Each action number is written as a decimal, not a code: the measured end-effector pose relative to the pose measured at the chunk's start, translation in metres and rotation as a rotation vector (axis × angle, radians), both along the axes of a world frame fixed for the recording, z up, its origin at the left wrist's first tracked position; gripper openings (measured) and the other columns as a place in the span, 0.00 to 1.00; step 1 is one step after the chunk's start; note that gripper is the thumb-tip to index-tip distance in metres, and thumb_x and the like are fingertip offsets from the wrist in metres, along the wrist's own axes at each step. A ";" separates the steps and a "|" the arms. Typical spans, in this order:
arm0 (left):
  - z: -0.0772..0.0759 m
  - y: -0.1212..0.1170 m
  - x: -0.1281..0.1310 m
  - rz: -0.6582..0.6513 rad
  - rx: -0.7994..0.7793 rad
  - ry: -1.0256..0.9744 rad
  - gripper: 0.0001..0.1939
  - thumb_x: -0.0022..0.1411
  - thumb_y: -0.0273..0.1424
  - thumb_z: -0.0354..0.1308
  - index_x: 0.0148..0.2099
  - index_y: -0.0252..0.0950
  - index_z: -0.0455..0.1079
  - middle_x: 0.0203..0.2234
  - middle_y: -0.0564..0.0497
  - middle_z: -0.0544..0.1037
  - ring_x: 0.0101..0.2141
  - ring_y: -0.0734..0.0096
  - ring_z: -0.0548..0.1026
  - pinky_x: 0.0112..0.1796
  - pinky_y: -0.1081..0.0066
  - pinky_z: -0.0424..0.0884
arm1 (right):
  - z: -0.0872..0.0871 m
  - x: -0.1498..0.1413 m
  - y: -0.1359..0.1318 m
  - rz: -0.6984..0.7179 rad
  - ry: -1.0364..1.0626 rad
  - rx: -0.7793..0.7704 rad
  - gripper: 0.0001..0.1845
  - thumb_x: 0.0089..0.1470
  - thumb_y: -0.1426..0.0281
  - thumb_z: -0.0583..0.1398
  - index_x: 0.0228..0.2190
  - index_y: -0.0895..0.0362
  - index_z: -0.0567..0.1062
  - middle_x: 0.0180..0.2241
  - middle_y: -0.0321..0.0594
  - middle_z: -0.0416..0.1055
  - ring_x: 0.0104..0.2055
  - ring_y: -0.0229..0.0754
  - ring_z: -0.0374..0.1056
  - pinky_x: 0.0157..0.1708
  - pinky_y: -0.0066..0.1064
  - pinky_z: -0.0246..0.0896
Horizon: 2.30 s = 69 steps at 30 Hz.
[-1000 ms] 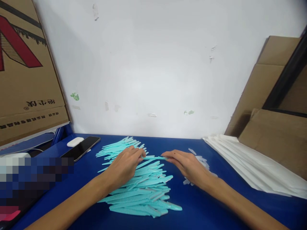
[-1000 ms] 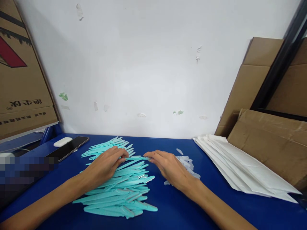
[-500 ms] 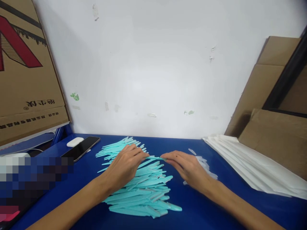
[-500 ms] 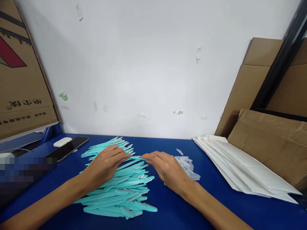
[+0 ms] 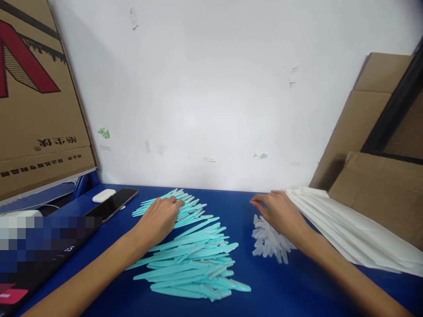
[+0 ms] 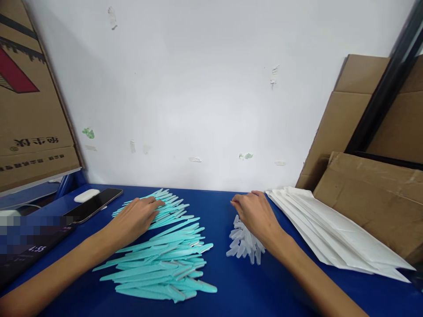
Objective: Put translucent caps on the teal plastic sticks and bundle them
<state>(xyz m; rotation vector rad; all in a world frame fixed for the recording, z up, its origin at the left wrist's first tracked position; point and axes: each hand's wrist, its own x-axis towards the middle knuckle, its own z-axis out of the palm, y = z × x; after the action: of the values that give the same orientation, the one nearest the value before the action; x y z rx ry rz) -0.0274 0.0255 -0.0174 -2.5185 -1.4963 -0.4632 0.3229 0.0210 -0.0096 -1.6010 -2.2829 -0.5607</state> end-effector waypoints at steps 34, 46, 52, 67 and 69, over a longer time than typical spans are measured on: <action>-0.008 -0.017 0.018 -0.128 -0.197 0.092 0.15 0.70 0.25 0.46 0.43 0.37 0.75 0.39 0.46 0.78 0.35 0.59 0.77 0.32 0.67 0.64 | -0.008 -0.005 -0.003 -0.050 -0.116 -0.177 0.10 0.60 0.73 0.61 0.29 0.56 0.81 0.26 0.44 0.80 0.32 0.50 0.76 0.38 0.36 0.59; -0.008 -0.016 0.021 -0.140 -0.194 0.100 0.16 0.71 0.26 0.44 0.44 0.38 0.75 0.40 0.45 0.77 0.35 0.60 0.77 0.32 0.66 0.65 | -0.021 -0.004 0.005 -0.020 -0.095 -0.162 0.12 0.64 0.74 0.56 0.39 0.58 0.81 0.34 0.48 0.81 0.38 0.50 0.77 0.40 0.36 0.61; -0.005 -0.022 0.023 -0.150 -0.171 0.011 0.14 0.71 0.27 0.44 0.48 0.36 0.71 0.41 0.44 0.77 0.40 0.57 0.75 0.37 0.64 0.67 | -0.027 -0.005 0.006 0.067 -0.055 -0.151 0.16 0.62 0.80 0.54 0.37 0.57 0.81 0.32 0.44 0.81 0.37 0.47 0.77 0.51 0.42 0.59; 0.001 -0.031 0.026 -0.181 -0.182 -0.199 0.11 0.75 0.34 0.43 0.53 0.39 0.62 0.45 0.46 0.74 0.41 0.59 0.72 0.40 0.63 0.67 | -0.013 -0.035 -0.021 0.295 0.291 -0.103 0.08 0.68 0.71 0.51 0.44 0.55 0.69 0.37 0.41 0.76 0.29 0.40 0.72 0.29 0.30 0.66; 0.002 -0.032 0.029 -0.195 -0.197 -0.180 0.11 0.75 0.34 0.41 0.51 0.40 0.64 0.44 0.47 0.74 0.39 0.60 0.73 0.38 0.64 0.67 | -0.014 -0.038 -0.023 0.350 0.304 -0.097 0.09 0.69 0.71 0.51 0.45 0.55 0.70 0.37 0.40 0.77 0.31 0.40 0.73 0.31 0.30 0.67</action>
<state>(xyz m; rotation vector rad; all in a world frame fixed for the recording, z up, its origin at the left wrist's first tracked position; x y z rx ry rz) 0.0011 -0.0060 -0.0155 -2.8612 -1.4242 -0.6139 0.2846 -0.0020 -0.0235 -1.1848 -2.3042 -0.1135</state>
